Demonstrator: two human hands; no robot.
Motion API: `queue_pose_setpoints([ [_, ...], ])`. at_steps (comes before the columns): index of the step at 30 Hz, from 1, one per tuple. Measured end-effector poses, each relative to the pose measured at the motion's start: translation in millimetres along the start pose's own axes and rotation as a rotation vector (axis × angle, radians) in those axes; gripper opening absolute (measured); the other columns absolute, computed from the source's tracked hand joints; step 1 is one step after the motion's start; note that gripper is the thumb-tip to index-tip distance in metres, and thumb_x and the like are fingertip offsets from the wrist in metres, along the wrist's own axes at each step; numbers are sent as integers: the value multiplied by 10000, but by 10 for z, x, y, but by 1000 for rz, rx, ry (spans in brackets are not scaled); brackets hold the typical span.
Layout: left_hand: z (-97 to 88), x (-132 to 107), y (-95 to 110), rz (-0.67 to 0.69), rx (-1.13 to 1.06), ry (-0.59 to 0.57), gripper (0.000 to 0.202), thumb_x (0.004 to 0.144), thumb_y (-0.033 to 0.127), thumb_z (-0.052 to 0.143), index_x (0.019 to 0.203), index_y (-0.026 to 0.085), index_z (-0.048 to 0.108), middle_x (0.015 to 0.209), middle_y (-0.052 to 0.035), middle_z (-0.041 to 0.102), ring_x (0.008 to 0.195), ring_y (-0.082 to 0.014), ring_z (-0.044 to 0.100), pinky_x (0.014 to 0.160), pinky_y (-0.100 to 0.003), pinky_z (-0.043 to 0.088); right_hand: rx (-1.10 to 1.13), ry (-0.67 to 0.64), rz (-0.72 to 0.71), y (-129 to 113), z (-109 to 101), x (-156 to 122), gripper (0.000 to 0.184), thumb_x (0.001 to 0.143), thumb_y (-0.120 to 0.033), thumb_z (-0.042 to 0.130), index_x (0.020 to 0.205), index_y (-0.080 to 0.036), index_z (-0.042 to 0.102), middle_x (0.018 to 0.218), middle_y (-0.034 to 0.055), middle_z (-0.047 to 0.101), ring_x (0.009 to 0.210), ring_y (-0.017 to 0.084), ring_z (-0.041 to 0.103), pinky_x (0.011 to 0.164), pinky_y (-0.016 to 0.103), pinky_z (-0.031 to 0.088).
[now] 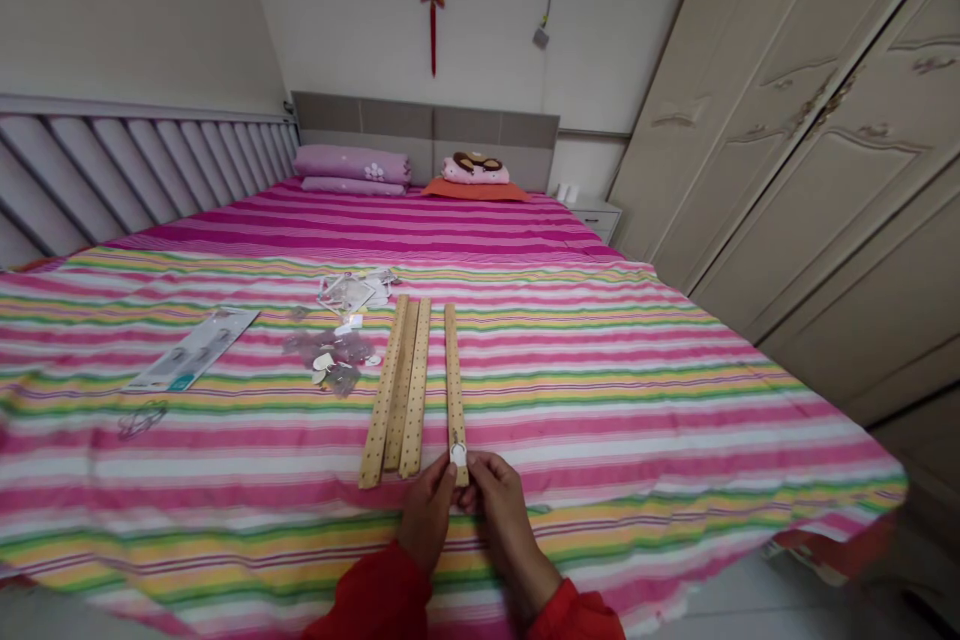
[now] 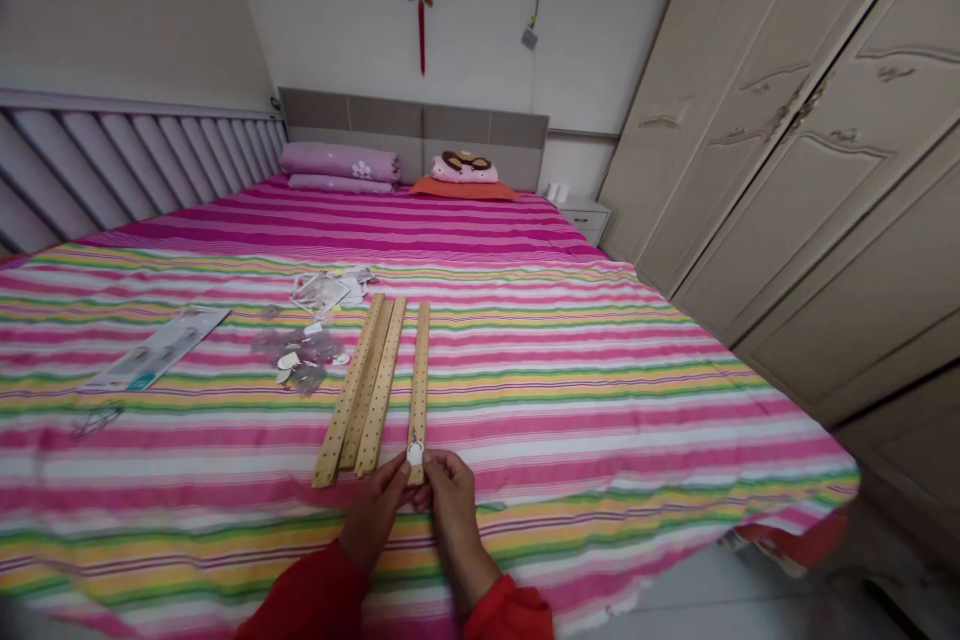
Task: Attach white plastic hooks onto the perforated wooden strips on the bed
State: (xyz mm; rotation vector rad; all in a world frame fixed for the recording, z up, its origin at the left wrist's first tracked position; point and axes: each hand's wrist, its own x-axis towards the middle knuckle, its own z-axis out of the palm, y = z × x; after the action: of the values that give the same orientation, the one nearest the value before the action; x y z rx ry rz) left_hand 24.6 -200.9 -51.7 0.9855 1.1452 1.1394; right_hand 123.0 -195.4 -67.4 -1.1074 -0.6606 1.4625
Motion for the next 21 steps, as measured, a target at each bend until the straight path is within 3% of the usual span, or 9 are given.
queue_pose_setpoints([
  [5,-42,48,-97,-38,-51,89,601,644,468,655,1139,130,614,772,-21,655,640,-149,570,604,-279,489,35,20,13,24,-1,4,342,608,-444,747,726,-138,648,379,-35,545,341,97,474,395,203,347],
  [12,-5,9,-76,-13,-70,116,729,682,453,638,1318,138,472,568,51,544,490,-111,505,511,-253,462,31,32,8,42,-6,21,365,604,-442,752,759,-129,647,381,-39,541,330,87,461,370,190,338],
  [21,-54,36,-131,-124,-155,193,701,646,448,691,1243,120,525,743,-42,644,611,-161,609,620,-311,531,-68,15,-37,-83,7,-23,566,599,-454,756,1043,-116,659,399,-81,496,317,77,418,338,195,317],
])
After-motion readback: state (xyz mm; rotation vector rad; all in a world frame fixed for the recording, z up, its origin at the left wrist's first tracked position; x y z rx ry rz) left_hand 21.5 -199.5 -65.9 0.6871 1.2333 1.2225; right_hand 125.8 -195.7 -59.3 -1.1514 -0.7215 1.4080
